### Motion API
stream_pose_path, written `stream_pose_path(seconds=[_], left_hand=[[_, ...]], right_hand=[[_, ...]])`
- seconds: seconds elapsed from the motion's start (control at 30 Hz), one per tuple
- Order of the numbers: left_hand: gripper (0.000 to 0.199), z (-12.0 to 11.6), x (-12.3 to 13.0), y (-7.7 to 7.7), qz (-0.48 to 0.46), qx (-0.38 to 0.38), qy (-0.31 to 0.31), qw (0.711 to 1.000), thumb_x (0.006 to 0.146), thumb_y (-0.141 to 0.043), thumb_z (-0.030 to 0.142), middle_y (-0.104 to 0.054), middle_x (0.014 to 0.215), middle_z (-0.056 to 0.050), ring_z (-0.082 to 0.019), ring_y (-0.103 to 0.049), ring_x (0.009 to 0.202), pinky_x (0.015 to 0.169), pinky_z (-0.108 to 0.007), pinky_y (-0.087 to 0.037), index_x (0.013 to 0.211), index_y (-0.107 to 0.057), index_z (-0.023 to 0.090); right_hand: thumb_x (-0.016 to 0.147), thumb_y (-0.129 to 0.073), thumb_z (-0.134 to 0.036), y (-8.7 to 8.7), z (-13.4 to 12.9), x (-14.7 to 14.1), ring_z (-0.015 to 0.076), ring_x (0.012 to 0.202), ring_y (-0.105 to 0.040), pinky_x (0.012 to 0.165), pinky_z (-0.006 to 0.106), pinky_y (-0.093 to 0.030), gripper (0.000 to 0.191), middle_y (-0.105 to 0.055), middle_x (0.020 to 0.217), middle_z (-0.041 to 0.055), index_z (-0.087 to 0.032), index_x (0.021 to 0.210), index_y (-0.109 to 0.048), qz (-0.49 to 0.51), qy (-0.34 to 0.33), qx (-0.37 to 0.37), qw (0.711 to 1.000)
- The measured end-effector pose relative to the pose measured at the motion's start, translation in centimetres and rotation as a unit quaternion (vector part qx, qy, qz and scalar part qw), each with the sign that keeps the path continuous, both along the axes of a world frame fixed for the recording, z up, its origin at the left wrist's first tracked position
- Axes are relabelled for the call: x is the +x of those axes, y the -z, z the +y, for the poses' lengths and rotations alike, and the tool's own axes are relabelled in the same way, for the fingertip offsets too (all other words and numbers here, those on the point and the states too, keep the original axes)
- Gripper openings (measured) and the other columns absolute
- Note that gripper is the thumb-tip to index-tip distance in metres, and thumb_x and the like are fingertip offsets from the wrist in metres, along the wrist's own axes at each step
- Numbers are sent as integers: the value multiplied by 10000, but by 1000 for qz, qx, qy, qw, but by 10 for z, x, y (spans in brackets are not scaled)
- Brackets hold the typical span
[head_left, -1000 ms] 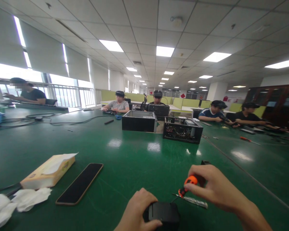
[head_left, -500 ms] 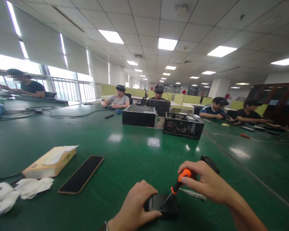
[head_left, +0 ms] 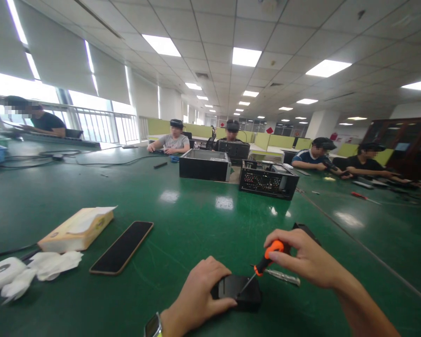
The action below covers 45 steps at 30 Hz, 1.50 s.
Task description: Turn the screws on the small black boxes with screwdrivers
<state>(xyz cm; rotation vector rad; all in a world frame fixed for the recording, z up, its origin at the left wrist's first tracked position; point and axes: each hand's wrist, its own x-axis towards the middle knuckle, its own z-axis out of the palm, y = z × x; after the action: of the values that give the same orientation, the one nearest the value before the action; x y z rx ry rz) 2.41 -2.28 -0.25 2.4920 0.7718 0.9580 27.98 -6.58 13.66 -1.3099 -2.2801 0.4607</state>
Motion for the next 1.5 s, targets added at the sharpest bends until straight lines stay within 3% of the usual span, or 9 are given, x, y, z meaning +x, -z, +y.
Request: stream_pose_path(seconds=[0.5, 0.73, 0.93, 1.07, 1.17, 1.27, 1.4, 1.5], left_hand=[[468, 0, 1, -2, 5, 7, -4, 1000, 824, -666, 606, -692, 917, -77, -248, -589, 827, 724, -336, -463, 1027, -680, 184], [478, -1, 0, 1, 1, 3, -4, 1000, 832, -646, 629, -697, 918, -78, -251, -588, 820, 723, -339, -454, 1023, -679, 192], [529, 2, 0, 3, 1, 5, 0, 1000, 828, -611, 680, -693, 914, -75, -249, -588, 819, 715, -332, -450, 1025, -683, 195], [597, 4, 0, 3, -1, 16, 4, 1000, 825, -556, 734, -698, 902, -85, -255, -592, 814, 705, -335, -450, 1020, -691, 186], [640, 6, 0, 4, -5, 24, 10, 1000, 822, -516, 764, -703, 895, -89, -254, -593, 809, 707, -336, -453, 1019, -695, 182], [659, 7, 1, 5, -2, 27, 10, 1000, 813, -503, 781, -704, 881, -90, -254, -593, 799, 692, -331, -448, 1000, -699, 180], [662, 9, 1, 6, 2, 30, 5, 1000, 806, -502, 790, -706, 875, -86, -250, -592, 793, 689, -325, -442, 991, -699, 185], [675, 10, 1, 7, 2, 33, 3, 999, 803, -485, 803, -703, 854, -82, -248, -590, 778, 678, -321, -434, 974, -700, 186]], right_hand=[[902, -570, -296, 0, 2, 0, 153, 718, -618, 676, 260, -453, 147, -698, 812, 2, -196, 898, -678, -9, 3, 17, 1000], [878, -622, -314, -2, -12, -6, 155, 729, -629, 672, 256, -443, 141, -722, 860, 8, -221, 954, -695, -46, -3, 37, 998], [812, -688, -537, 7, -13, -15, 126, 569, -510, 542, 243, -350, 400, -586, 614, -12, -172, 657, -633, -37, 15, 90, 995], [886, -640, -362, 2, -13, -14, 166, 758, -593, 689, 276, -439, 190, -660, 835, 33, -193, 946, -701, 3, -27, 80, 996], [905, -585, -244, -4, -15, -6, 174, 855, -613, 764, 290, -467, 227, -675, 978, 52, -215, 1115, -666, 22, -48, 61, 997], [897, -603, -245, -3, -14, 0, 160, 797, -618, 720, 274, -466, 230, -683, 947, 35, -226, 1118, -664, 5, -28, 66, 997], [869, -665, -393, 7, -8, -1, 150, 650, -616, 633, 270, -433, 221, -689, 748, 2, -211, 990, -704, -34, 22, 111, 993], [911, -608, -413, 11, -7, -4, 145, 627, -627, 617, 268, -426, 239, -704, 731, 7, -198, 901, -711, -40, 11, 125, 991]])
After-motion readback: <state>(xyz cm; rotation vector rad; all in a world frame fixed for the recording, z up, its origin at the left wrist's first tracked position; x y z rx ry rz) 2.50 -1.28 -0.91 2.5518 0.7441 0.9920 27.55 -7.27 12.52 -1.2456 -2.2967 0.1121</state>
